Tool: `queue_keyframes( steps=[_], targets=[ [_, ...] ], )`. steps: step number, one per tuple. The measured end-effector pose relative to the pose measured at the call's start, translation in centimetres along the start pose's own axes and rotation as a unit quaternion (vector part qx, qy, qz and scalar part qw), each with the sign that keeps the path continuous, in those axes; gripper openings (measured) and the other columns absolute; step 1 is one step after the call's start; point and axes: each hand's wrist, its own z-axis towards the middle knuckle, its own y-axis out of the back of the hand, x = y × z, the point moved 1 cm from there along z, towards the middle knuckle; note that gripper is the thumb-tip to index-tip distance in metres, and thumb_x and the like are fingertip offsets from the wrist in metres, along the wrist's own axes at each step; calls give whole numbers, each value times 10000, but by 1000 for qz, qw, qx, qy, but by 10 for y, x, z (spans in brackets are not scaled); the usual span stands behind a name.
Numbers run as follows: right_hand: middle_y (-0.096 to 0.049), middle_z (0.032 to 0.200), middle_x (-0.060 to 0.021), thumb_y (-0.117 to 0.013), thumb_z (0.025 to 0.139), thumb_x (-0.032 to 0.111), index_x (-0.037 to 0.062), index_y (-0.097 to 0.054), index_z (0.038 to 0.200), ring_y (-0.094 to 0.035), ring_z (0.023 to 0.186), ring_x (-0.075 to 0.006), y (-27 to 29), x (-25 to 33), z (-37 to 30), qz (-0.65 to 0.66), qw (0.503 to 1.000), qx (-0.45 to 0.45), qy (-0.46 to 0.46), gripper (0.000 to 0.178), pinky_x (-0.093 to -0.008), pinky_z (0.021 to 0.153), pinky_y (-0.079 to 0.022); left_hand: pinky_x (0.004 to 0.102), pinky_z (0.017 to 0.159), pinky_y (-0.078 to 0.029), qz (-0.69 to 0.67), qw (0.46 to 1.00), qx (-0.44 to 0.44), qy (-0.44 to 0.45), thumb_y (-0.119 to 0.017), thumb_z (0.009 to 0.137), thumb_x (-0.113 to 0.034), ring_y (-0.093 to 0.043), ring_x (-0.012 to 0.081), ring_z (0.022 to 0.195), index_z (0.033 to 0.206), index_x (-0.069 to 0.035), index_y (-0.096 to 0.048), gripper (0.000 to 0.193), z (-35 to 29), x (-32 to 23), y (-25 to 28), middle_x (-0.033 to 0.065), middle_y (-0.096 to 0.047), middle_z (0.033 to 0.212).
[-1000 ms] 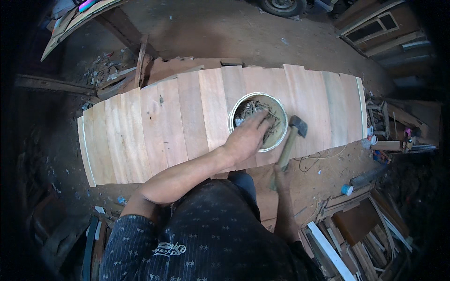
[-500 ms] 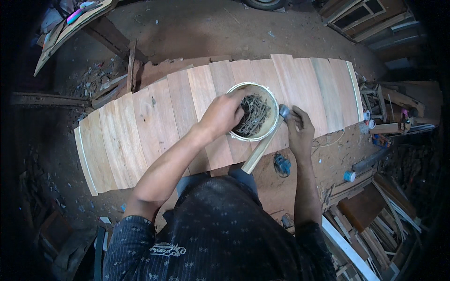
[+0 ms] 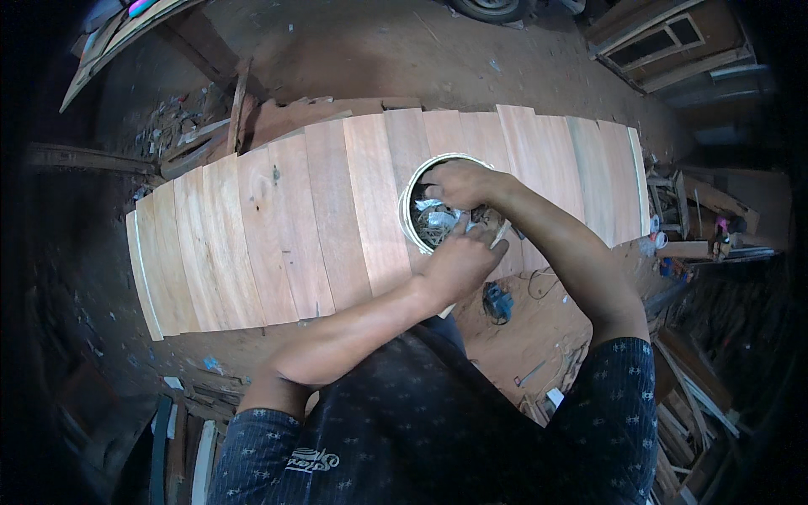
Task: The person arranges several wooden planks side-by-side on a workbench to form a flat surface. They then retrieve a bucket of nails and repeatedly pick up handfuls of nails, dropping them onto the assembled planks.
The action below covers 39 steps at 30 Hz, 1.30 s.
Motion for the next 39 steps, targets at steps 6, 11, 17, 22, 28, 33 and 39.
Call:
queue_keyframes(
  steps=[6, 11, 17, 22, 28, 33, 39],
  targets=[
    [-660, 1206, -233, -463, 998, 413, 30, -758, 1047, -611, 1124, -413, -27, 3, -7, -142, 989, 5, 29, 486, -523, 984, -473, 472, 1085, -400, 69, 998, 10, 8, -589, 902, -145, -624, 277, 1166, 1269, -65, -634, 379, -14, -28, 10, 152, -640, 1276],
    [-658, 1184, -260, -589, 951, 317, -19, -717, 1057, -619, 1126, -398, 28, 36, -45, -102, 993, 39, -43, 375, -503, 987, -471, 423, 992, -467, -114, 985, -115, 51, -626, 863, -120, -649, 275, 1086, 1147, -49, -691, 300, -66, 0, 45, 122, -691, 1159],
    [-692, 1111, -253, -605, 897, 145, -38, -709, 1082, -653, 1071, -423, 5, 16, -56, 11, 983, -150, 103, 281, -504, 985, -491, 440, 867, -543, -142, 938, -213, 233, -646, 915, -86, -693, 342, 948, 1068, -17, -719, 183, -119, 73, 53, 173, -719, 1016],
    [-718, 1027, -251, -548, 895, 111, -42, -703, 1109, -684, 991, -433, 10, 19, -11, -23, 999, 43, 12, 306, -495, 912, -536, 348, 794, -546, -126, 913, -214, 323, -631, 980, -102, -700, 261, 882, 1117, -6, -717, 188, -154, 97, 44, 169, -728, 1006],
    [-709, 1103, -265, -489, 923, 192, -37, -712, 1103, -692, 1026, -411, 1, 30, 20, -59, 986, 154, -35, 367, -498, 914, -530, 333, 798, -545, -172, 883, -213, 380, -639, 985, -112, -690, 221, 864, 1139, 5, -716, 208, -173, 87, 26, 161, -729, 992],
    [-685, 1160, -231, -447, 998, 338, -28, -674, 1142, -660, 1074, -359, 4, 17, -1, 76, 990, 81, 90, 454, -457, 940, -504, 350, 801, -552, -203, 874, -243, 369, -635, 983, -122, -703, 268, 869, 1136, -10, -715, 206, -159, 70, 22, 181, -716, 984],
    [-649, 982, -138, -765, 857, 234, 30, -640, 1196, -639, 930, -265, 21, 21, -67, 146, 987, 35, 49, 414, -391, 886, -517, 358, 805, -556, -188, 893, -242, 329, -637, 979, -111, -711, 281, 895, 1138, -15, -714, 201, -127, 60, 40, 175, -713, 1007]
  ],
)
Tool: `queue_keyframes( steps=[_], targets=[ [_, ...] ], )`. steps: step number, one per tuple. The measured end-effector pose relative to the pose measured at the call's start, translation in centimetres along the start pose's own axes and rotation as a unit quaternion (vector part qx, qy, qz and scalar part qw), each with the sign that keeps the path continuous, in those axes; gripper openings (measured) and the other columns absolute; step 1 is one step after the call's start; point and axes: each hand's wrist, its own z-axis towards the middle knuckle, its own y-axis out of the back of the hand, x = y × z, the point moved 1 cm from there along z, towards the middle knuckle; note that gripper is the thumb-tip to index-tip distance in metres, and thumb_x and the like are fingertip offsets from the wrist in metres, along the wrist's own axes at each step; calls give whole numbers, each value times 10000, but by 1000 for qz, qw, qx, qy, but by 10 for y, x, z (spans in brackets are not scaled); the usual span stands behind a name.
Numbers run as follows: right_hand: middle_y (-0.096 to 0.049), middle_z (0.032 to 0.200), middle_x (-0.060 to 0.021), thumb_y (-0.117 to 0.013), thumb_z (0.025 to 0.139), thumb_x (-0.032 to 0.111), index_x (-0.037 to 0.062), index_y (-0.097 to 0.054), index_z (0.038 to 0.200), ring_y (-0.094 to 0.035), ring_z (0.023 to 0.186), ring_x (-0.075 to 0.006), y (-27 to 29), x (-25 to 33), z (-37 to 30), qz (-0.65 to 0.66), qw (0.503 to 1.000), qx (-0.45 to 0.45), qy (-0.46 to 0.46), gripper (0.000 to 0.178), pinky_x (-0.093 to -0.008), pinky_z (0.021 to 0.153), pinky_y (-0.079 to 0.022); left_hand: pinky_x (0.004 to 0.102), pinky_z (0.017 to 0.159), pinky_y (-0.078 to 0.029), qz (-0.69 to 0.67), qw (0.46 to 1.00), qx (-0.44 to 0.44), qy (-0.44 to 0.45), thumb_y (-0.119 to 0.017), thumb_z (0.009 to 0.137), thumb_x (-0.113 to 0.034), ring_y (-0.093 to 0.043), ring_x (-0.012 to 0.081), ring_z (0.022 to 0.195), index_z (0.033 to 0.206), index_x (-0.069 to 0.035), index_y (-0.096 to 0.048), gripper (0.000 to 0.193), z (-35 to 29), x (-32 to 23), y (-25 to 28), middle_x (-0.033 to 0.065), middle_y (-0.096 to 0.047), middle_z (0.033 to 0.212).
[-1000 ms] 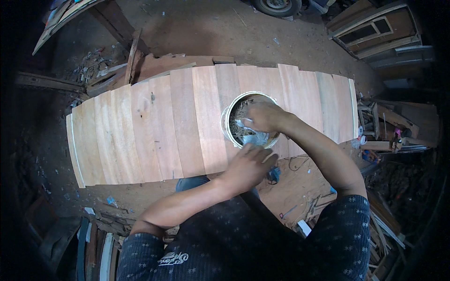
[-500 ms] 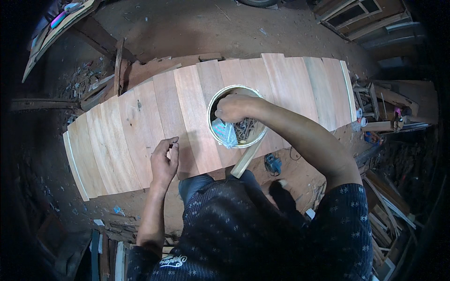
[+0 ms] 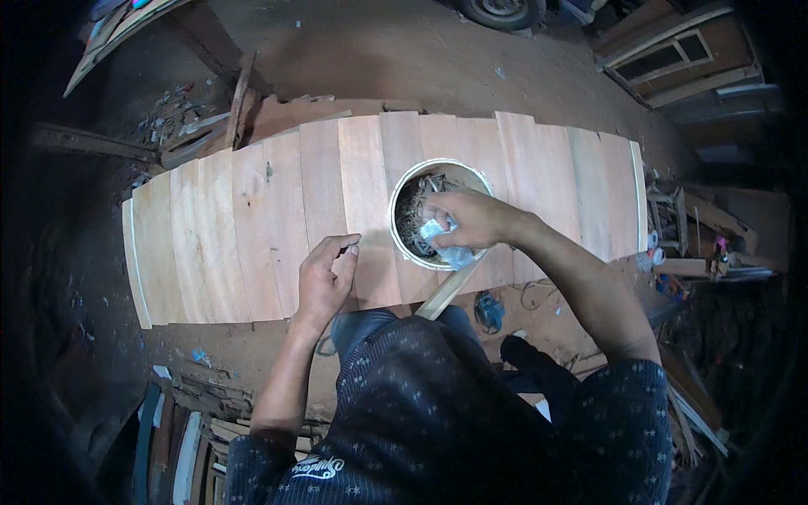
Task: The person arranges several wooden planks side-by-side on a workbench to form a flat surface. They then retrieve a bucket of nails and repeatedly pick up handfuls of nails, dropping them onto the assembled planks.
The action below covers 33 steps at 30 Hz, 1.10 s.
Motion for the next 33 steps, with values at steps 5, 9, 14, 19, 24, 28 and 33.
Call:
queue_keyframes(
  steps=[5, 9, 14, 19, 24, 28, 33],
  targets=[
    [-609, 959, -60, -838, 791, 99, 41, -616, 1226, -612, 914, -147, 30, -17, -40, 113, 976, -186, -33, 492, -306, 887, -510, 357, 803, -556, 2, 999, -35, 5, -636, 976, -104, -710, 285, 896, 1135, -15, -713, 198, 0, -16, 1, 173, -717, 1014],
    [-632, 1008, -103, -824, 801, 130, 48, -651, 1185, -646, 965, -241, 21, -41, -43, 162, 958, -234, 30, 429, -365, 898, -513, 358, 814, -555, 15, 998, -48, 31, -635, 974, -102, -709, 291, 903, 1136, -11, -712, 201, -2, -24, -10, 173, -719, 1021],
    [-613, 1094, -135, -778, 798, 89, 56, -667, 1111, -585, 1114, -323, 3, -38, -33, -28, 943, -285, 170, 333, -434, 991, -464, 361, 827, -556, 77, 993, -33, -79, -702, 939, -116, -709, 293, 936, 1157, 14, -692, 254, 20, -71, -37, 176, -721, 1053],
    [-610, 1089, -148, -727, 813, 51, 42, -643, 1084, -575, 1089, -361, 4, -39, -37, -127, 928, -299, 184, 284, -448, 987, -464, 428, 915, -550, 253, 959, 117, -47, -804, 830, -334, -682, 375, 1059, 1288, 73, -579, 653, 58, -108, -83, 227, -685, 1162],
    [-609, 1105, -164, -711, 846, 51, 29, -634, 1095, -589, 1101, -364, 14, -45, -54, -27, 933, -308, 183, 261, -453, 974, -477, 443, 978, -532, 355, 891, 283, 15, -851, 731, -375, -662, 394, 1102, 1237, 92, -575, 742, 74, -70, -124, 267, -662, 1182],
    [-611, 1119, -165, -722, 854, 66, 29, -633, 1098, -589, 1122, -365, 13, -55, -66, -30, 935, -301, 185, 263, -452, 975, -480, 409, 923, -560, 407, 846, 344, -25, -854, 676, -272, -696, 342, 1053, 1206, 23, -633, 646, 95, -88, -116, 199, -731, 1063],
    [-601, 1151, -164, -751, 836, 88, 23, -629, 1112, -593, 1114, -371, 14, -60, -63, -40, 927, -299, 221, 309, -454, 970, -485, 416, 904, -566, 414, 821, 391, -32, -866, 666, -257, -706, 331, 1038, 1035, -17, -731, 461, 104, -114, -104, 194, -736, 1056]
  ],
)
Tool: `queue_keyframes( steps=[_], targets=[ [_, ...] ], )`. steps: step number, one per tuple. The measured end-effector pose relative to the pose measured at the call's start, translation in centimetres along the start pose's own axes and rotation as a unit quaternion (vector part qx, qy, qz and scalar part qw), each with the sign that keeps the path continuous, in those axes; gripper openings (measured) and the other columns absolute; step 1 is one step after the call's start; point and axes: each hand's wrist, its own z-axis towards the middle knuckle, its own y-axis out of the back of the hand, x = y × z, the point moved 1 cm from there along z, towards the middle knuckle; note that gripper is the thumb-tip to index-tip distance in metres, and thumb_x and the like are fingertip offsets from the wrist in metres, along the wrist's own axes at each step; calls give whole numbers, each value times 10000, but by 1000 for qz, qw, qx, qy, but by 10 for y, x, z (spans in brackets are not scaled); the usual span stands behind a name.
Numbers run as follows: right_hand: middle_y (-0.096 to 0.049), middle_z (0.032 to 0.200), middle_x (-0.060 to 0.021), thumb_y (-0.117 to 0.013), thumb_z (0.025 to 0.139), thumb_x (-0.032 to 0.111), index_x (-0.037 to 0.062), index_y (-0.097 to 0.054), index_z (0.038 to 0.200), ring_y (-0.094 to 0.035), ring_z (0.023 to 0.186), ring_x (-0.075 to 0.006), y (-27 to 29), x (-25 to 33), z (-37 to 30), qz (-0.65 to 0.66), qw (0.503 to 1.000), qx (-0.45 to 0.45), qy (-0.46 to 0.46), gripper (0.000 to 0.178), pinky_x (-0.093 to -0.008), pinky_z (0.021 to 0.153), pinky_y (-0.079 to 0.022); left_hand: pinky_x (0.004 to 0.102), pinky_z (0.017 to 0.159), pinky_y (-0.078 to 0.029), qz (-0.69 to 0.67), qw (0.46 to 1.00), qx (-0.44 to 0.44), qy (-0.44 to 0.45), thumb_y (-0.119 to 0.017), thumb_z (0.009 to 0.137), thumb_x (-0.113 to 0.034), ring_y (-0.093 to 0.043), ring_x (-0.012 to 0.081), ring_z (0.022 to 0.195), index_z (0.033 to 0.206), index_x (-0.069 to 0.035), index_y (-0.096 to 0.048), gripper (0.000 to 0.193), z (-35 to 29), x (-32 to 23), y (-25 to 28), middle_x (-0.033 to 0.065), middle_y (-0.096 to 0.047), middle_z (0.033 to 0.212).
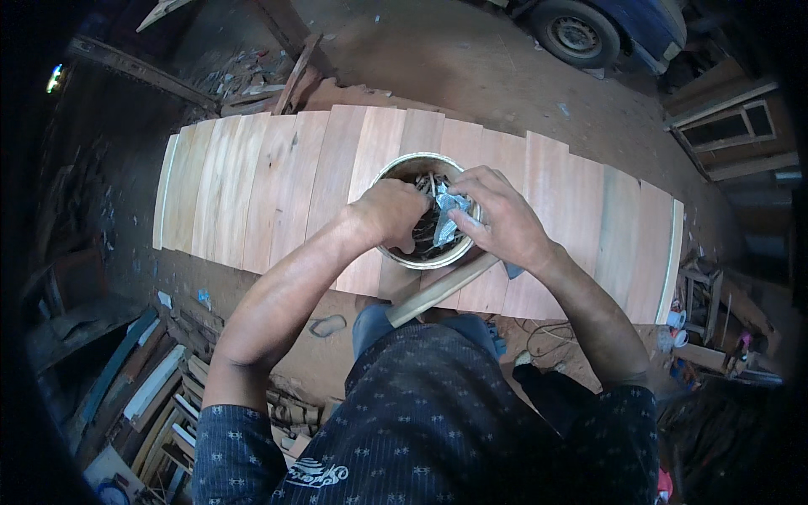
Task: The person arranges several wooden planks side-by-side on a workbench to form a flat surface. They then retrieve a bucket of nails and repeatedly pick up handfuls of nails, dropping them onto the assembled planks.
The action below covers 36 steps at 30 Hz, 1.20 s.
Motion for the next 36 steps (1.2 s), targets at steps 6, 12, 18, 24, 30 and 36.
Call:
queue_keyframes(
  steps=[6, 12, 18, 24, 30, 36],
  targets=[
    [-598, 1165, -178, -734, 843, 122, 24, -631, 1108, -581, 1135, -386, -4, -2, 10, -9, 996, 81, 32, 301, -467, 989, -479, 463, 918, -556, -83, 993, -57, 55, -840, 702, -255, -675, 393, 1073, 1157, 38, -640, 577, -8, -9, -4, 240, -705, 1097],
    [-620, 1264, -204, -646, 886, 94, -12, -651, 1138, -612, 1175, -371, -1, -16, 33, 22, 990, 138, 1, 273, -440, 1044, -480, 544, 1116, -412, -323, 855, -387, 124, -772, 839, -283, -466, 551, 1316, 1390, 87, -469, 730, -33, -79, -64, 388, -432, 1442],
    [-686, 1126, -241, -613, 899, 184, -15, -698, 1116, -649, 1076, -405, -44, -23, 75, 21, 969, 241, 45, 307, -469, 957, -510, 578, 1212, -227, -114, 929, -322, 140, -676, 907, -394, -292, 644, 1379, 1422, 132, -445, 771, -28, -117, -58, 444, -346, 1458],
    [-657, 1216, -276, -584, 951, 278, -41, -658, 1217, -616, 1165, -424, -95, -15, 114, -66, 870, 488, 4, 422, -470, 1039, -465, 555, 1168, -315, -178, 900, -365, 157, -697, 898, -343, -333, 607, 1380, 1412, 47, -511, 672, -37, -117, -64, 469, -371, 1409],
    [-683, 1120, -264, -591, 948, 268, 0, -650, 1194, -640, 1074, -446, -98, 0, 101, -47, 834, 550, 2, 369, -508, 955, -496, 504, 1082, -417, -290, 808, -492, 141, -745, 884, -268, -480, 446, 1292, 1378, -26, -562, 580, -75, -90, -107, 256, -485, 1417],
    [-699, 991, -204, -547, 972, 183, 37, -697, 1067, -664, 995, -405, -43, 22, 78, 70, 867, 492, 50, 230, -483, 906, -508, 445, 970, -502, -506, 642, -509, 271, -763, 893, -263, -604, 363, 1131, 1449, 18, -434, 705, -69, -55, -146, 229, -543, 1287]
  ],
)
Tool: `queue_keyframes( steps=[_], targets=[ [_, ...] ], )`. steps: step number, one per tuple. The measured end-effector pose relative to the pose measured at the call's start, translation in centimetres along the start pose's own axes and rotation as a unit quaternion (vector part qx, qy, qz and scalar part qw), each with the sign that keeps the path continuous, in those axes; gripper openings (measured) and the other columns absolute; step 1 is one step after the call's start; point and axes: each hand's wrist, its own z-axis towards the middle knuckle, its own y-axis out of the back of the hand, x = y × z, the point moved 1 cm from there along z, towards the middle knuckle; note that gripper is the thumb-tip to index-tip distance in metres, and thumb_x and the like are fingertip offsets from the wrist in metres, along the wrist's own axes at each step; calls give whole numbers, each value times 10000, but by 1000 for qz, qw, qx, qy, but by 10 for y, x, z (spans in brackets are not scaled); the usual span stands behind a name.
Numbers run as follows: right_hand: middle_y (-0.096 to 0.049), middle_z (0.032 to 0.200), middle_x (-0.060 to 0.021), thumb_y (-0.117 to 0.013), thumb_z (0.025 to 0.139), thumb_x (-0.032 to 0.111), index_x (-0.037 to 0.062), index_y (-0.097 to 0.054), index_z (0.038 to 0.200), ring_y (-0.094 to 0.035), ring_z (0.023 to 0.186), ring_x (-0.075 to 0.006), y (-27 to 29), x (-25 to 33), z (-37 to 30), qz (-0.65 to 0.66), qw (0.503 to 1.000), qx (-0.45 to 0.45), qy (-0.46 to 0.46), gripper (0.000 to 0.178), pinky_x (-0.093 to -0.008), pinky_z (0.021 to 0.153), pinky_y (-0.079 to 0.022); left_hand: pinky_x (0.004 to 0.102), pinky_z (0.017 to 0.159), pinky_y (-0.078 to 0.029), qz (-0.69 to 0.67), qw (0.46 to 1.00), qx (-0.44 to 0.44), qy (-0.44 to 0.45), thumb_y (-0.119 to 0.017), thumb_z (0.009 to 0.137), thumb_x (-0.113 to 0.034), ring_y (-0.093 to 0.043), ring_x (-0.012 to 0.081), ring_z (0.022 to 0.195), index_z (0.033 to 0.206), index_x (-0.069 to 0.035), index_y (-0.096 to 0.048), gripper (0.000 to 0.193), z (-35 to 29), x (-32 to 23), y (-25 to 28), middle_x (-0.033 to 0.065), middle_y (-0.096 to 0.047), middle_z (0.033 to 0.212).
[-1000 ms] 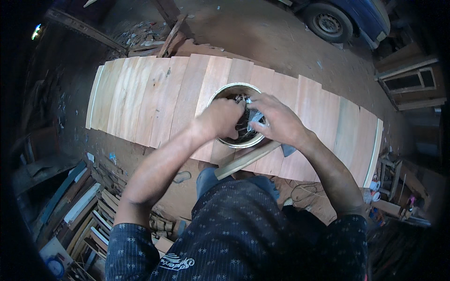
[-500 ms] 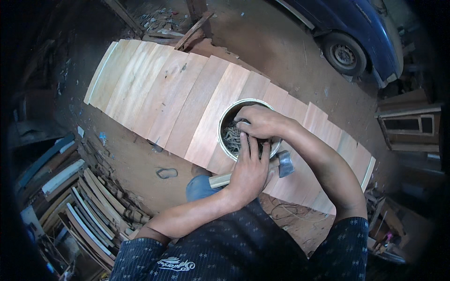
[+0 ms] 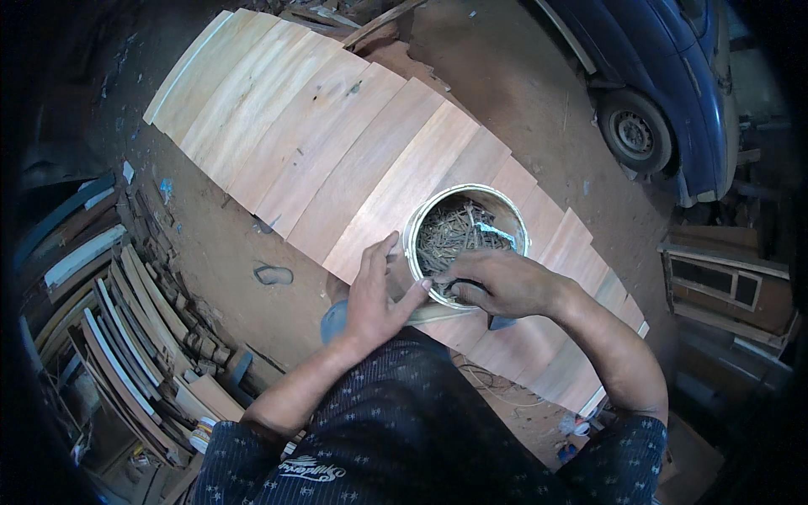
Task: The person arranges several wooden planks side-by-side on a workbench to form a flat surface. They then retrieve a bucket of nails and repeatedly pick up handfuls of nails, dropping them onto the assembled planks.
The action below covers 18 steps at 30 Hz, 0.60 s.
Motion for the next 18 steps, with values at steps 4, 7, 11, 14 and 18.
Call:
queue_keyframes(
  steps=[4, 7, 11, 14, 18],
  targets=[
    [-704, 970, -210, -577, 947, 155, 15, -704, 1027, -675, 972, -396, -2, -25, 15, 8, 999, -12, -35, 205, -481, 888, -514, 398, 904, -537, -48, 995, 76, 32, -754, 903, -230, -659, 285, 1034, 1447, 25, -421, 687, -1, 14, -7, 195, -564, 1231],
    [-721, 964, -225, -603, 904, 129, 2, -715, 1011, -696, 938, -404, 8, -29, 51, 19, 986, -18, -166, 200, -480, 874, -532, 349, 889, -537, -51, 996, 55, 40, -724, 922, -152, -678, 217, 980, 1433, 10, -433, 609, -1, 14, -13, 135, -602, 1165],
    [-716, 917, -279, -643, 878, 146, -44, -719, 1004, -714, 910, -421, -14, -44, 86, -185, 952, -71, -233, 240, -480, 876, -550, 351, 896, -535, -52, 997, 50, 40, -720, 922, -147, -667, 210, 985, 1427, 17, -436, 602, -2, 17, -16, 133, -591, 1155],
    [-721, 988, -280, -647, 837, 109, -27, -758, 925, -718, 976, -413, -24, -49, 94, -184, 943, -65, -268, 196, -473, 869, -576, 351, 907, -533, -48, 998, 42, 29, -718, 923, -149, -658, 212, 1005, 1436, 25, -426, 616, -4, 16, -16, 142, -567, 1176],
    [-734, 1006, -260, -669, 834, 130, -10, -773, 916, -723, 993, -398, -38, -52, 97, -211, 938, -53, -270, 192, -453, 863, -591, 390, 889, -545, -91, 995, 23, 43, -766, 874, -249, -643, 272, 1000, 1422, 16, -449, 686, -7, 25, -23, 185, -547, 1207]
  ],
)
